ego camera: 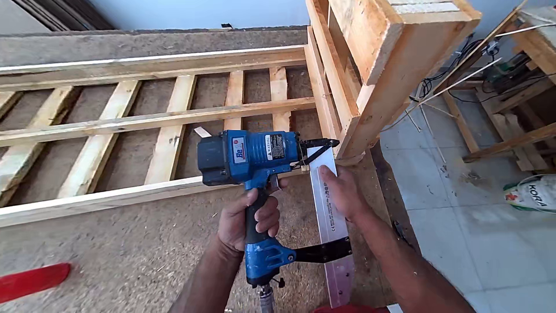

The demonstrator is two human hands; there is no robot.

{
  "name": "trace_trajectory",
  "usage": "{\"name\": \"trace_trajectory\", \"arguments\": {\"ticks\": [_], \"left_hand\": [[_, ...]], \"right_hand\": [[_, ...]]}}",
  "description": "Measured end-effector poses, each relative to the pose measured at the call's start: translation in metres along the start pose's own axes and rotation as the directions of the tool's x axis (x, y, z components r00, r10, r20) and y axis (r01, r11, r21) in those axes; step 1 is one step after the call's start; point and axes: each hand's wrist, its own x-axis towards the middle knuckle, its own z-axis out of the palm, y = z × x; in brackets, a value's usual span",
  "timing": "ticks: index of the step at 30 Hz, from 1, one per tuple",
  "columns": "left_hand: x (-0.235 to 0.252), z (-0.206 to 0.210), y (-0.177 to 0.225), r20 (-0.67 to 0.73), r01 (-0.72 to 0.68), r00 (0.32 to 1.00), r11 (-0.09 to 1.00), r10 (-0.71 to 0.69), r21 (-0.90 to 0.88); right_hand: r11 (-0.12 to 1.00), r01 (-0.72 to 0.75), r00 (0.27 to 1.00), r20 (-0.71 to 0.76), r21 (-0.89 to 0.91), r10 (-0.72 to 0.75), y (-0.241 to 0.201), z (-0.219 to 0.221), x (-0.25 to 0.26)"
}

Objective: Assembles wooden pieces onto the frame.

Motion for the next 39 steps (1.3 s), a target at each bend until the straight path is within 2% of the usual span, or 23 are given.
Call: {"name": "trace_trajectory", "arguments": {"ticks": [4,11,18,23,33,36,39], "left_hand": [[0.014,-0.003,-0.003,-0.038,-0.005,0.999,0.998,0.002,-0.07],[0.021,0.004,0.006,-0.073,0.054,0.995,0.995,-0.06,-0.086],[0.019,0.009,0.006,-0.124,0.055,0.99,0.995,-0.064,-0.078],[0.013,-0.004,0.002,-0.104,0.035,0.994,0.998,-0.041,-0.061],[0.023,-0.023,-0.004,-0.164,0.068,0.983,0.993,-0.083,-0.097],[0.018,-0.015,0.0,-0.192,0.069,0.979,0.997,-0.073,-0.03],[-0.001,0.001,-0.004,-0.26,0.052,0.965,0.986,-0.01,0.156]], "right_hand": [[0.997,-0.06,0.998,-0.033,-0.039,0.059,-0.008,-0.009,0.007],[0.998,-0.068,0.997,-0.033,0.012,0.068,-0.01,-0.013,0.012],[0.997,-0.066,0.998,0.0,0.05,0.066,-0.007,-0.015,0.011],[0.996,-0.062,0.998,0.004,0.06,0.062,0.004,-0.008,0.015],[0.99,-0.138,0.99,-0.03,0.003,0.138,0.021,-0.012,0.022],[0.993,-0.121,0.992,-0.037,0.002,0.121,0.026,-0.006,0.024],[0.997,-0.063,0.997,0.045,-0.039,0.064,0.042,0.003,0.021]]}}
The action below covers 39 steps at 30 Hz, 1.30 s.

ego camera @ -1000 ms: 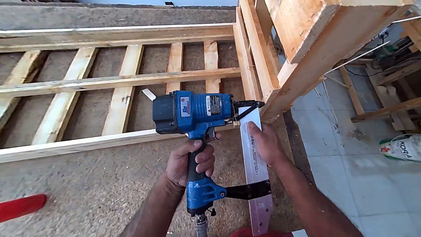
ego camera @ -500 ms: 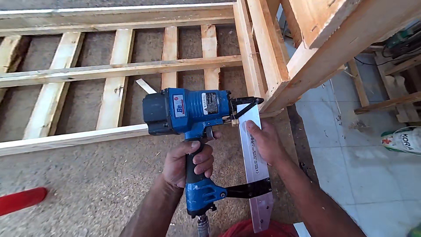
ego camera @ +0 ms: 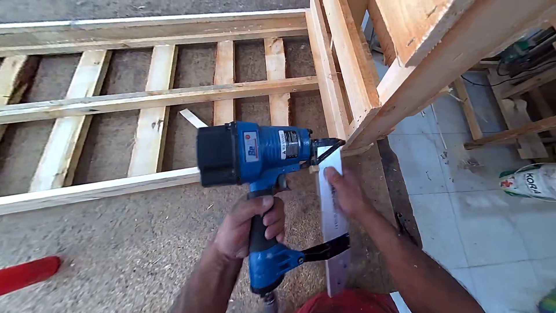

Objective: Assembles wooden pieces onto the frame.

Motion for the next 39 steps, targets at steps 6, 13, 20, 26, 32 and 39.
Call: {"name": "trace_trajectory", "arguments": {"ticks": [6,13,20,26,32,39], "left_hand": [[-0.092,0.024,-0.036,-0.275,0.031,0.947,0.799,0.169,0.6],[-0.085,0.05,-0.093,-0.612,0.625,0.776,-0.322,0.155,0.711],[-0.073,-0.022,-0.195,-0.411,0.452,0.887,-0.571,0.208,0.686],[-0.066,-0.006,-0.198,-0.515,0.531,0.841,-0.431,0.165,0.73],[-0.02,0.108,-0.112,0.014,0.004,0.829,-0.03,0.559,1.0],[0.042,0.186,-0.034,0.114,-0.358,0.875,0.47,0.47,0.807]], "right_hand": [[0.748,0.098,0.993,0.113,-0.657,-0.031,0.064,-0.005,-0.008],[0.559,-0.246,0.967,-0.237,-0.792,0.09,0.113,-0.046,0.05],[0.966,0.258,0.925,-0.295,0.027,-0.239,0.015,-0.059,-0.051],[0.838,0.473,0.881,-0.167,0.273,-0.443,-0.056,-0.053,-0.114],[0.778,0.495,0.863,-0.117,0.388,-0.491,-0.068,-0.053,-0.123],[0.746,0.215,0.939,0.075,0.63,-0.334,-0.067,-0.056,-0.108]]}}
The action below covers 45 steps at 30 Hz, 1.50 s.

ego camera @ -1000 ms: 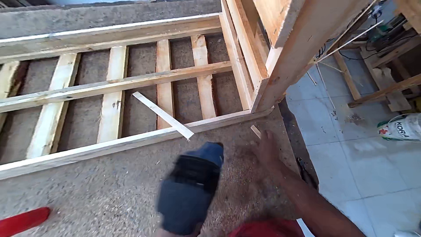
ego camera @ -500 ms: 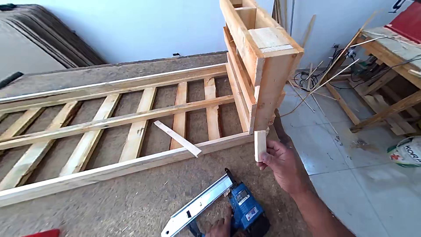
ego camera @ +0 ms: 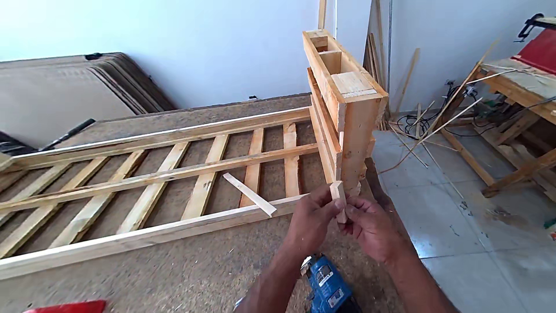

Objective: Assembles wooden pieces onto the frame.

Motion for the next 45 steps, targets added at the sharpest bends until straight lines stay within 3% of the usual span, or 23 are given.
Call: {"name": "trace_trajectory", "arguments": {"ticks": [2,5,8,11,15,19,21,23,25,27,30,32,37,41,45], "left_hand": [[0.025,-0.001,0.006,-0.105,-0.062,0.993,0.998,0.062,-0.002],[0.084,-0.007,0.005,-0.269,-0.222,0.935,0.973,0.23,0.06],[0.127,0.002,-0.007,-0.279,-0.262,0.919,0.961,0.277,0.093],[0.131,0.011,-0.013,-0.266,-0.221,0.923,0.95,0.277,0.221],[0.132,0.013,-0.017,-0.273,-0.234,0.904,0.916,0.329,0.327],[0.131,0.022,-0.02,-0.354,-0.277,0.853,0.908,0.383,0.313],[0.132,0.026,-0.021,-0.382,-0.266,0.844,0.913,0.376,0.309],[0.132,0.024,-0.019,-0.373,-0.243,0.86,0.923,0.348,0.299],[0.133,0.017,-0.014,-0.325,-0.232,0.89,0.932,0.319,0.278],[0.135,0.008,-0.015,-0.25,-0.29,0.904,0.926,0.348,0.241],[0.138,0.015,-0.022,-0.287,-0.36,0.846,0.879,0.449,0.314],[0.138,0.024,-0.026,-0.347,-0.324,0.808,0.85,0.477,0.414],[0.14,0.02,-0.018,-0.299,-0.229,0.875,0.869,0.382,0.439],[0.14,0.026,-0.02,-0.357,-0.199,0.843,0.851,0.402,0.487],[0.143,0.021,-0.022,-0.338,-0.244,0.856,0.882,0.391,0.403]], "right_hand": [[0.999,-0.027,0.985,-0.17,-0.034,0.021,0.001,-0.007,0.007],[0.947,-0.128,0.955,-0.294,-0.293,0.038,0.024,-0.034,0.009],[0.836,-0.236,0.949,-0.301,-0.495,0.089,0.056,-0.06,-0.006],[0.742,-0.294,0.932,-0.354,-0.602,0.082,0.065,-0.075,-0.017],[0.666,-0.112,0.929,-0.316,-0.737,-0.194,0.014,-0.073,-0.005],[0.506,0.122,0.804,-0.214,-0.854,-0.555,-0.066,-0.059,0.039],[0.472,0.248,0.719,-0.166,-0.846,-0.675,-0.105,-0.054,0.077],[0.473,0.41,0.694,-0.07,-0.78,-0.716,-0.132,-0.047,0.117],[0.469,0.566,0.676,0.056,-0.678,-0.735,-0.138,-0.036,0.149],[0.494,0.65,0.645,0.075,-0.578,-0.761,-0.13,-0.025,0.162],[0.513,0.685,0.628,0.061,-0.517,-0.776,-0.127,-0.023,0.165],[0.496,0.692,0.617,0.072,-0.524,-0.784,-0.126,-0.025,0.166],[0.488,0.694,0.605,0.062,-0.529,-0.794,-0.124,-0.024,0.166],[0.48,0.683,0.6,0.048,-0.551,-0.799,-0.123,-0.022,0.164],[0.459,0.692,0.583,0.057,-0.558,-0.81,-0.123,-0.019,0.161]]}}
